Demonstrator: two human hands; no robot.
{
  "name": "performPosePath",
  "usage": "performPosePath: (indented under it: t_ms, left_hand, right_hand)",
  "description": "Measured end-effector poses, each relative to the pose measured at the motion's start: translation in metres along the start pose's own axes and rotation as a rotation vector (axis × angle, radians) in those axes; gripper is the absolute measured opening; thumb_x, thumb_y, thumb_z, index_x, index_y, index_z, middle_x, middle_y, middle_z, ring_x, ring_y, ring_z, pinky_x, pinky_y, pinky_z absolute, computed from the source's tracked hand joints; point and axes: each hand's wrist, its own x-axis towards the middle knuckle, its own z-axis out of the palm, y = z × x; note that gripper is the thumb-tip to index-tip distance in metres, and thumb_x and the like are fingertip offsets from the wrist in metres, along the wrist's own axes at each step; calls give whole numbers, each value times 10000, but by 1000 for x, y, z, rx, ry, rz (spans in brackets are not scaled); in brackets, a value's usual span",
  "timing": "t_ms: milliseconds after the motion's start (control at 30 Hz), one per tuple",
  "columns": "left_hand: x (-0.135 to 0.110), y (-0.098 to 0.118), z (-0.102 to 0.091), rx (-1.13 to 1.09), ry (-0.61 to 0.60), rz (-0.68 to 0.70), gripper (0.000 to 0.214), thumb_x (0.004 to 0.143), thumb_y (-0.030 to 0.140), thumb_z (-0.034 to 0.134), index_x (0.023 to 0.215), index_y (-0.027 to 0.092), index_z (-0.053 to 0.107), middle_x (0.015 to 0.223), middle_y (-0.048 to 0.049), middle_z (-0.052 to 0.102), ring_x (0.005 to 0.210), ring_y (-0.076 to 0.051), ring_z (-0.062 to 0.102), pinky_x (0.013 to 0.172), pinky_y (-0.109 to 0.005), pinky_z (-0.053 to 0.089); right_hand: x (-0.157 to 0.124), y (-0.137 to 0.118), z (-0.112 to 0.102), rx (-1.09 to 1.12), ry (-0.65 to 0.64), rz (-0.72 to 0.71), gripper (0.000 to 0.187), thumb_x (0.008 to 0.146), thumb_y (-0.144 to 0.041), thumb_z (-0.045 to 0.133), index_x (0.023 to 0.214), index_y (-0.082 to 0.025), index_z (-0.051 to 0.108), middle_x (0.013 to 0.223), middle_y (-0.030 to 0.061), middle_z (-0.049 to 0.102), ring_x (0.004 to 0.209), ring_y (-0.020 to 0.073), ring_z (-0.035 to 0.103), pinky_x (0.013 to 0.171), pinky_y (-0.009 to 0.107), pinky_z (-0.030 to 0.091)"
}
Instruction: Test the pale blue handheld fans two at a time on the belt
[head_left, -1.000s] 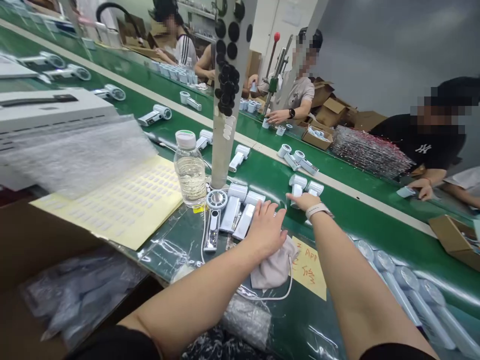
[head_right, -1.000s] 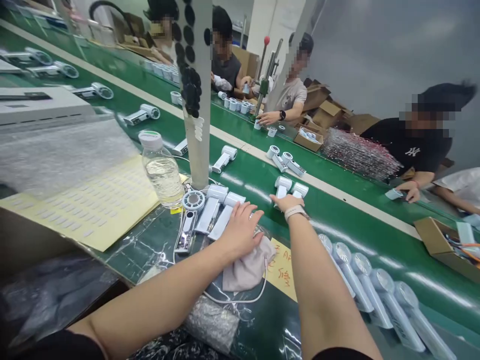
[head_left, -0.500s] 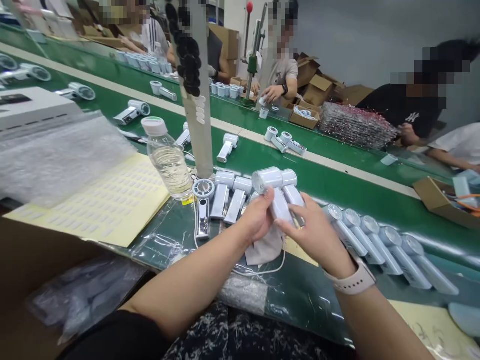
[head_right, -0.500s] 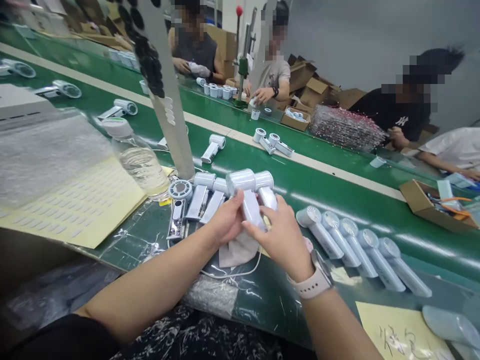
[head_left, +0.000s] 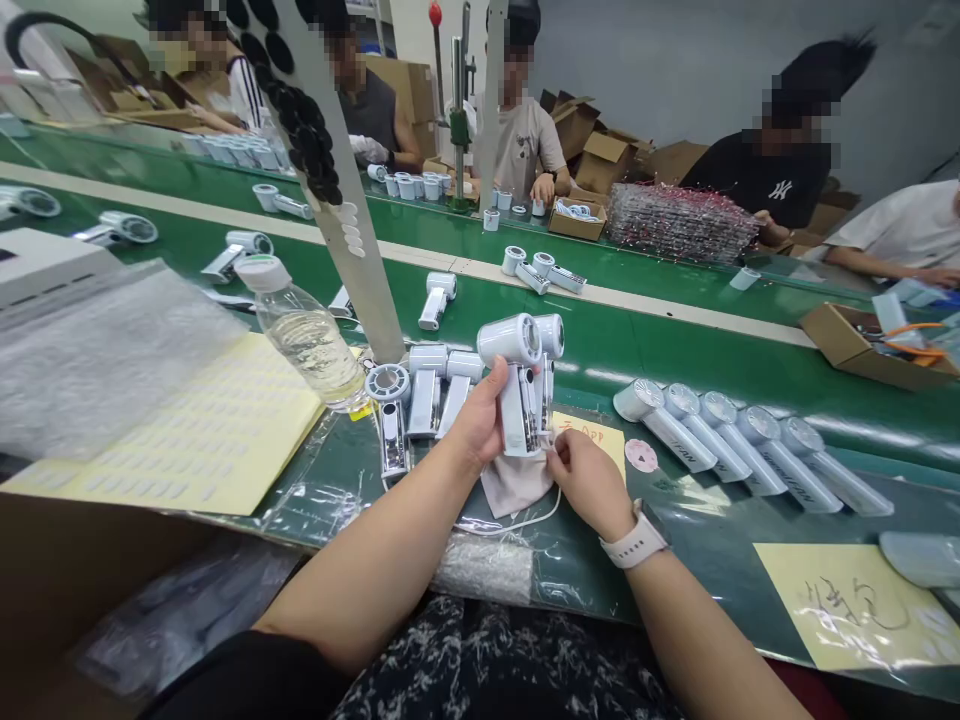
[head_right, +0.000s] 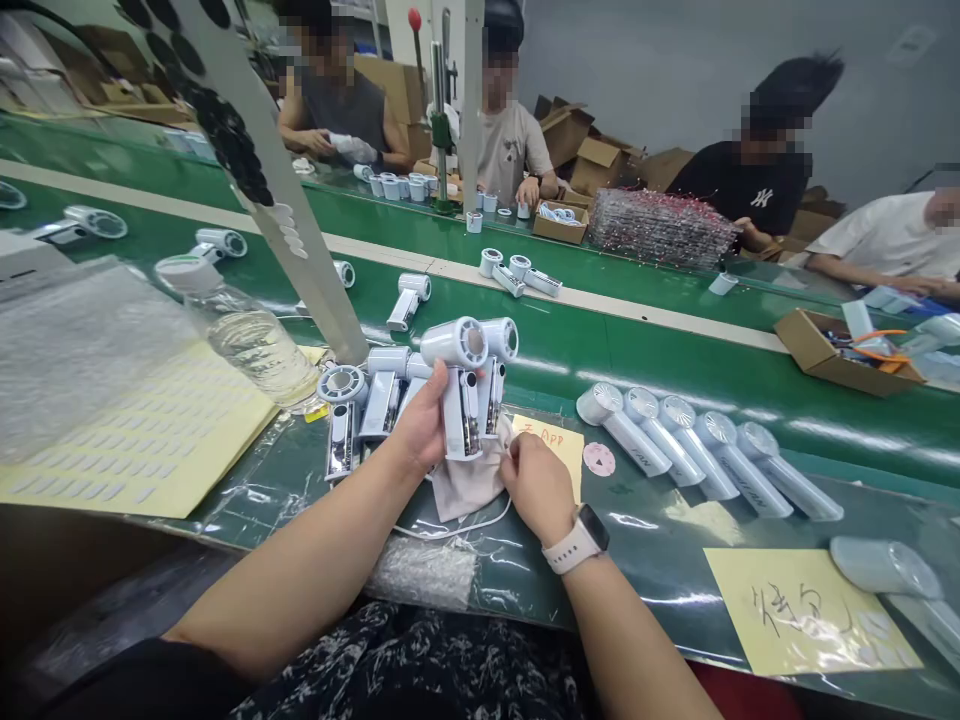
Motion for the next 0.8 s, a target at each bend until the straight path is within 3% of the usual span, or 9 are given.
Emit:
performPosePath:
  t_ms: [167,300,433,600,800]
  left_hand:
    - [-5,7,3,27,-59,50,550,708,670,740,883,149,715,992,-111,770,1046,-311,706,891,-406,574]
    - [-7,6,6,58,-111,59,669,575,800,728,831,183,690,967,-97,761,1028,-326,709,824,-400,590]
    - [-7,3,9,85,-129,114,688,499,834,728,721,191,623,953,-89,750,1002,-311,710,751,-364,592]
    - [-9,3,12,88,-152,138,691,491,834,727,675,182,591,1026,-103,742,1045,-313,698,825,-389,590]
    - [-11,2,15,84,-74,225,700,478,838,719,637,167,603,1065,-80,734,1022,-276,701,800,-327,584]
  right_hand:
    - [-10,-1,-16,255,-142,21,252,803,-465,604,855,-220,577,632,-17,599,578,188,573,569,325,469]
    - [-19,-3,-18,360,-157,36,308,799,-505,641,821,-197,648,603,-15,590,568,176,546,566,322,453]
    - [-28,-17,-11,420,-185,20,286,803,-470,667,702,-205,630,619,-8,610,613,171,555,614,309,451]
    - [-36,-38,2,458,-249,-2,231,824,-370,681,670,-216,606,525,-28,610,541,155,554,578,280,426]
    - [-41,-40,21,562,-145,11,388,883,-556,596,683,-235,509,470,-54,500,470,145,491,521,278,401]
